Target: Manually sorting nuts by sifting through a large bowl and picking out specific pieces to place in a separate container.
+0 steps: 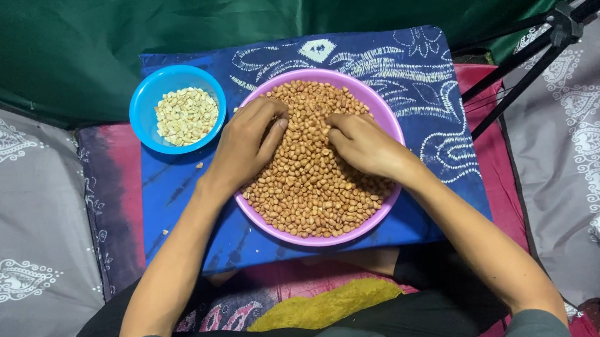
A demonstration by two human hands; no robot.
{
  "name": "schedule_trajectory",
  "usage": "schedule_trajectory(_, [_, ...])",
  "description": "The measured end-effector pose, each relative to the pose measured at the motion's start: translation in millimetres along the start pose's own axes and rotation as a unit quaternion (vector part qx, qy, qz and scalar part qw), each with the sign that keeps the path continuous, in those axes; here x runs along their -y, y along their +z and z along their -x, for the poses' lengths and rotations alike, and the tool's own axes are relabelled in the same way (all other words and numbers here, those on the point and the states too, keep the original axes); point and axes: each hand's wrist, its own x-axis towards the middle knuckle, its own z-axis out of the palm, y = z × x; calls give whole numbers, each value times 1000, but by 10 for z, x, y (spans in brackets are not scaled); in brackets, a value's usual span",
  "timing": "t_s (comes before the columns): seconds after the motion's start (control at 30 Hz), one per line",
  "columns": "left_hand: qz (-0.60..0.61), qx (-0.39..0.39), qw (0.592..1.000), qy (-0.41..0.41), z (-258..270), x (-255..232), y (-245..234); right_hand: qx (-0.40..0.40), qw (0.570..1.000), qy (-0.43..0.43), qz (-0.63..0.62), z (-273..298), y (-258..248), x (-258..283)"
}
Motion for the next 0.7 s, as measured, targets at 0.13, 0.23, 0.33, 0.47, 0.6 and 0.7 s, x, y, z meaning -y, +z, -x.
schedule_trajectory(0.13, [7,0,1000,-2,-3,-1,-5,13,998,-56,-22,-84,-36,68])
schedule_trajectory(0.23, [4,1,1000,-6,3,7,0,24,995,-94,-6,-47,-159,357])
schedule_trajectory(0.33, [14,-5,1000,-24,4,0,-5,13,995,-100,9,-12,-303,525])
schedule_trajectory(0.47, [17,-8,1000,-23,-5,-11,-17,-44,987,-119,94,-158,-428,223])
schedule_trajectory(0.6, [5,-12,1000,-14,17,34,15,-76,974,-104,186,-454,-117,-614])
schedule_trajectory(0.7, [0,-12,1000,-12,22,72,46,-63,985,-87,137,-417,54,-729])
